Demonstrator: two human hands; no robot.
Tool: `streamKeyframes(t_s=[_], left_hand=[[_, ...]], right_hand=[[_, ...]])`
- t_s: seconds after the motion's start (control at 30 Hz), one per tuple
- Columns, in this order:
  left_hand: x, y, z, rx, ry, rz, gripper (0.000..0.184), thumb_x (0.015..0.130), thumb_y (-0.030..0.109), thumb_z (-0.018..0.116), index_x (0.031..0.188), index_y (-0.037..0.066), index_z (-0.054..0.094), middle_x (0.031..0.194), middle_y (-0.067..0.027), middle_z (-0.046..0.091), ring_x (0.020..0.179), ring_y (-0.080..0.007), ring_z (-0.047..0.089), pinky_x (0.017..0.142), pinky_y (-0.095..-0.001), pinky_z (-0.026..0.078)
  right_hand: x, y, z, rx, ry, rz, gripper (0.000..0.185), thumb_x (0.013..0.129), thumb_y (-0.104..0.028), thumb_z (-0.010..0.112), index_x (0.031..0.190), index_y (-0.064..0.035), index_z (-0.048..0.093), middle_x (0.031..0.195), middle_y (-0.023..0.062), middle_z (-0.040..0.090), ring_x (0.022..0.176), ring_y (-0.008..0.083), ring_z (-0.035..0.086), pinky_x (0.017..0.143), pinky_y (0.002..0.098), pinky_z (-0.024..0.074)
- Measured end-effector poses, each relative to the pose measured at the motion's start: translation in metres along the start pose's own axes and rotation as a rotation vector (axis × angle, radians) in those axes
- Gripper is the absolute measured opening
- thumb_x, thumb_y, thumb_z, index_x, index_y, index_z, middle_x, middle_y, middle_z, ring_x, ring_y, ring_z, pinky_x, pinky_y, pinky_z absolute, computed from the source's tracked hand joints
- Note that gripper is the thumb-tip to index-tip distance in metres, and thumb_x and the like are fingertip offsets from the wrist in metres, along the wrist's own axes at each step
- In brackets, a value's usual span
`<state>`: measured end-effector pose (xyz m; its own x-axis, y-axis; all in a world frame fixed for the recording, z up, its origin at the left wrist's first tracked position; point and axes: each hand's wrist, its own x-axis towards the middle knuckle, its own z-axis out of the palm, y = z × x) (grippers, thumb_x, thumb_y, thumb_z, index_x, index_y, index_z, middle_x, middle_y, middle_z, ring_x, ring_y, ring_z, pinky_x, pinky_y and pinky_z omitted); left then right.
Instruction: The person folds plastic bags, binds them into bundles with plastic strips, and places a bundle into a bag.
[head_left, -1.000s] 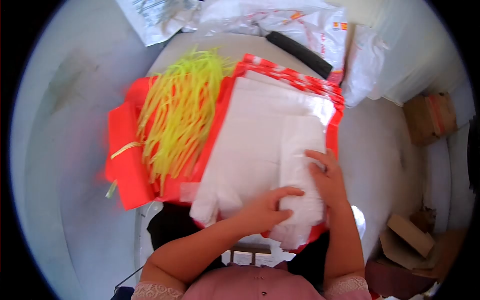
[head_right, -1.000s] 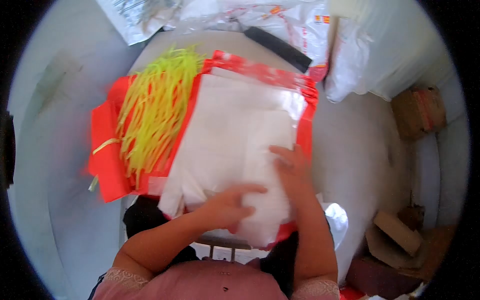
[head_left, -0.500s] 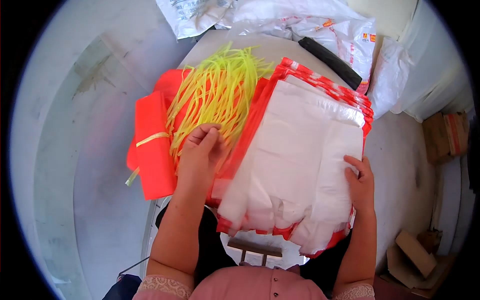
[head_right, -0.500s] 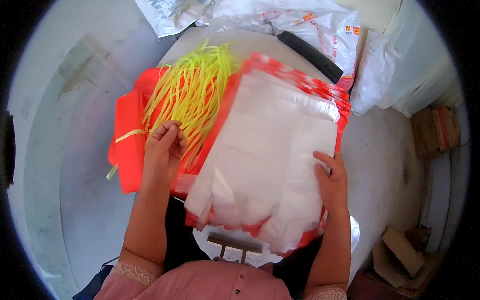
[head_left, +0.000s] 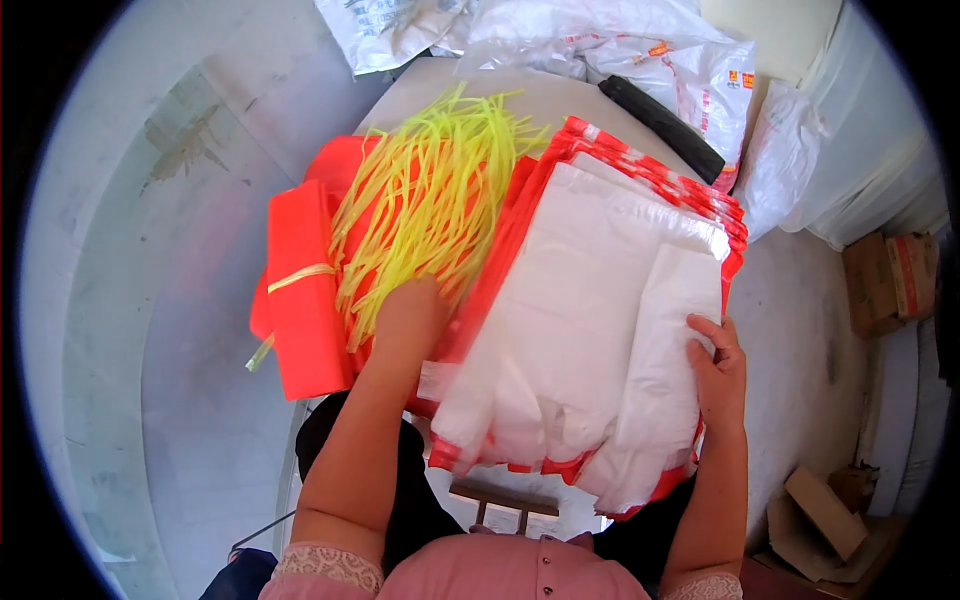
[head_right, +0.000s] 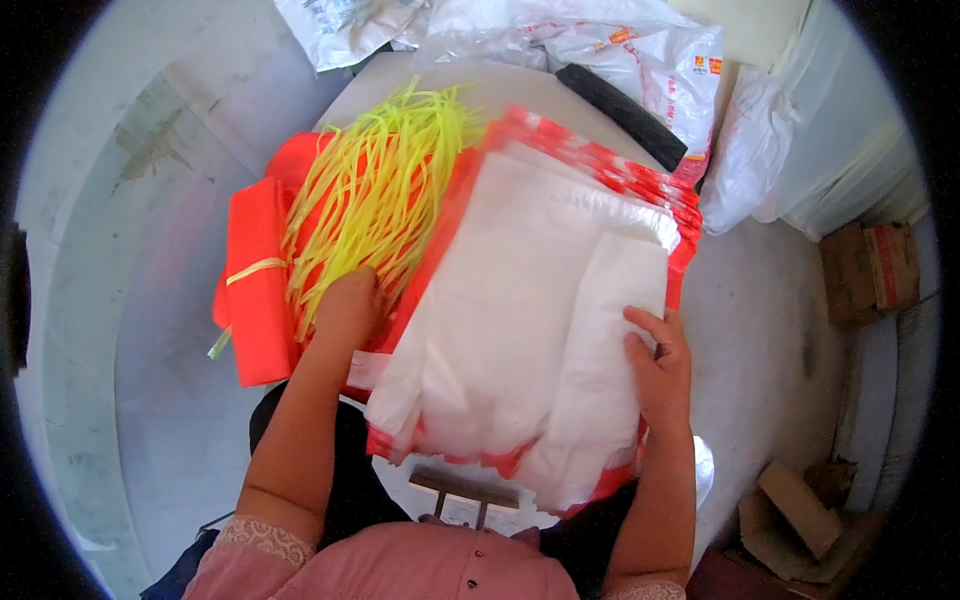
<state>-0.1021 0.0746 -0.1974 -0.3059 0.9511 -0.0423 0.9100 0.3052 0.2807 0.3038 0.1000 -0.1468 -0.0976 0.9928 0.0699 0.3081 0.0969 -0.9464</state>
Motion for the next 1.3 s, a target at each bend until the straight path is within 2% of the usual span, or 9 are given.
streamKeyframes(t_s=[0.17,0.27,0.47,0.57,0.8,0.83,0.97,1.2,1.3], left_hand=[[-0.004,0.008,-0.016,-0.039,0.092,-0.006,0.024,0.092,0.022,0.070,0.099,-0.001,0.071,0.090,-0.0244,0.071,0.088,-0.0438,0.069,0.079,-0.0504,0.056],[-0.011,0.016,-0.038,-0.331,0.190,0.037,0.017,0.094,0.018,0.071,0.098,0.001,0.070,0.082,-0.0144,0.071,0.073,-0.0289,0.069,0.067,-0.0396,0.054],[-0.037,0.075,-0.066,-1.548,-0.359,-0.156,0.007,0.100,0.015,0.069,0.099,0.009,0.070,0.075,0.0088,0.057,0.062,-0.0007,0.047,0.054,-0.0216,0.037],[-0.059,0.122,-0.040,-1.139,-0.513,0.114,0.012,0.098,0.016,0.070,0.101,0.004,0.070,0.081,0.0040,0.063,0.069,-0.0058,0.054,0.062,-0.0260,0.044],[-0.104,0.176,0.003,-1.134,-0.717,0.272,0.023,0.100,0.013,0.066,0.119,0.000,0.071,0.097,-0.0046,0.074,0.092,-0.0141,0.068,0.083,-0.0304,0.055],[-0.099,0.177,0.010,-1.194,-0.901,0.198,0.037,0.103,0.015,0.065,0.137,0.002,0.063,0.118,-0.0088,0.073,0.107,-0.0166,0.069,0.093,-0.0304,0.055],[-0.099,0.179,-0.003,-1.803,-1.007,-0.251,0.049,0.110,0.021,0.054,0.154,0.002,0.042,0.141,-0.0137,0.060,0.132,-0.0210,0.056,0.108,-0.0365,0.048],[-0.105,0.189,0.045,-1.394,-0.547,0.078,0.076,0.101,0.001,0.060,0.164,0.009,0.018,0.135,-0.0181,0.061,0.127,-0.0241,0.060,0.106,-0.0380,0.051],[-0.099,0.188,0.035,-1.303,-0.523,0.064,0.082,0.097,-0.005,0.060,0.165,0.013,0.018,0.136,-0.0183,0.060,0.124,-0.0239,0.062,0.104,-0.0384,0.053]], right_hand=[[-0.005,-0.009,0.005,0.205,0.034,0.151,0.033,0.095,0.005,0.062,0.127,0.0003,0.070,0.131,0.0072,0.064,0.121,0.0201,0.061,0.104,0.0312,0.0488],[-0.006,-0.017,0.008,0.387,0.127,0.321,0.035,0.096,0.002,0.062,0.130,-0.0009,0.069,0.132,0.0086,0.067,0.119,0.0199,0.064,0.104,0.0328,0.0510],[-0.006,0.012,0.017,0.913,0.067,0.275,0.035,0.103,-0.007,0.058,0.138,-0.0052,0.063,0.136,0.0129,0.066,0.122,0.0254,0.065,0.107,0.0426,0.0534],[-0.013,0.002,0.035,1.071,0.023,0.203,0.029,0.107,-0.010,0.054,0.135,-0.0122,0.062,0.137,0.0172,0.065,0.126,0.0377,0.065,0.110,0.0668,0.0504],[-0.023,0.000,0.033,1.026,-0.012,0.223,0.033,0.106,-0.006,0.055,0.137,-0.0099,0.063,0.135,0.0123,0.067,0.121,0.0234,0.067,0.102,0.0381,0.0587],[-0.023,-0.003,0.029,0.965,0.028,0.251,0.033,0.104,-0.004,0.056,0.137,-0.0084,0.063,0.134,0.0119,0.067,0.120,0.0226,0.067,0.101,0.0370,0.0578],[-0.021,-0.011,0.014,0.708,0.126,0.312,0.034,0.100,-0.002,0.061,0.134,-0.0060,0.065,0.130,0.0093,0.066,0.115,0.0198,0.065,0.099,0.0326,0.0549],[-0.033,0.005,-0.005,-0.120,-0.114,0.014,0.038,0.102,-0.004,0.064,0.139,-0.0063,0.064,0.131,0.0070,0.065,0.110,0.0164,0.063,0.095,0.0317,0.0542],[-0.035,0.007,-0.012,-0.071,-0.101,0.111,0.040,0.102,-0.006,0.065,0.142,-0.0060,0.062,0.130,0.0076,0.064,0.109,0.0177,0.063,0.093,0.0333,0.0543]])
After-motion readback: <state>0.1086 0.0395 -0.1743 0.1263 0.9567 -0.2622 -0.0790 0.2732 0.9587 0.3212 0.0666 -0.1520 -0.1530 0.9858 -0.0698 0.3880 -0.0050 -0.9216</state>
